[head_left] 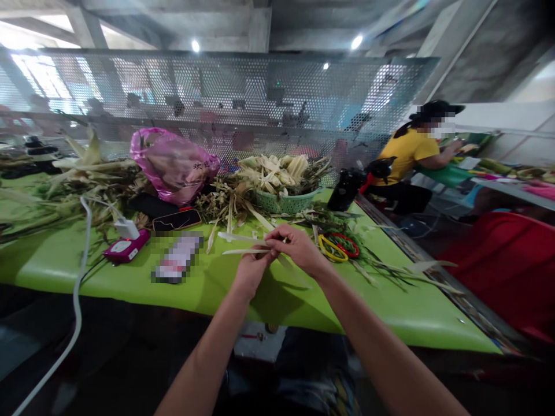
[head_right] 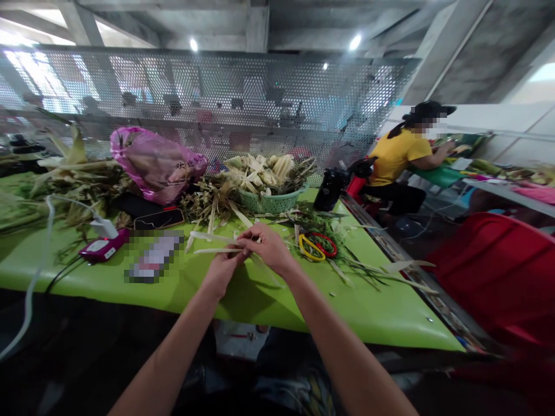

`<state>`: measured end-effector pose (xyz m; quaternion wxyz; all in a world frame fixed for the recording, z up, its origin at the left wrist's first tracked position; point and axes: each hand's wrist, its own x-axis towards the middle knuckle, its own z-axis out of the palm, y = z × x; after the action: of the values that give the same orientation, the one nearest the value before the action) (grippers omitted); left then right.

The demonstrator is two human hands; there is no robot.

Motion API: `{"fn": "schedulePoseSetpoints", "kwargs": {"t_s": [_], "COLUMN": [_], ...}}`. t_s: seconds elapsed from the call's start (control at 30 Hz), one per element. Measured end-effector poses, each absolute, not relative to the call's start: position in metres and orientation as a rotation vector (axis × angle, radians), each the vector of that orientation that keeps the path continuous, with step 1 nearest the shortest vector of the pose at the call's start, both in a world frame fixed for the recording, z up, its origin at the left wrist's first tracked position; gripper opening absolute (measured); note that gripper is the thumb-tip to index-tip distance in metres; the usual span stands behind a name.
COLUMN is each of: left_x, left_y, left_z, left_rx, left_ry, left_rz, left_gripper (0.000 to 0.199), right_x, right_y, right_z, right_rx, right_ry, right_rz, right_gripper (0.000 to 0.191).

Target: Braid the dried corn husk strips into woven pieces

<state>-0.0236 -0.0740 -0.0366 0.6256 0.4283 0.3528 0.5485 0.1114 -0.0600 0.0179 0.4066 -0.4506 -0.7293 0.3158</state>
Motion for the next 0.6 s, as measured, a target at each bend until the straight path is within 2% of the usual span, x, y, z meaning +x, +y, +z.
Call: {"fn": "schedulePoseSetpoints", "kwargs": {"t_s": [0.1,0.3,0.6], "left_x": [-0.026,-0.029,-0.027], "left_y": [-0.075,-0.076,-0.077], "left_z": [-0.032,-0.031,-0.032], "left_rx": [0.926,0.894,0.963], "left_ry": [0.788,0.696,0.597], "left_rz": [1.309,1.339,1.312], "left_gripper": [0.025,0.033,0.016], "right_x": [0.117,0.123,0.113], "right_y": [-0.061,-0.065,-0.068], "right_z": [0.015,0.005,0.004], "right_rx": [-1.134,-1.127,-1.041], "right_ry": [-1.733,-1.722,-1.703], "right_rz": [0.875,0.883,0.992], "right_gripper": [0.026,0.027,0.035]}}
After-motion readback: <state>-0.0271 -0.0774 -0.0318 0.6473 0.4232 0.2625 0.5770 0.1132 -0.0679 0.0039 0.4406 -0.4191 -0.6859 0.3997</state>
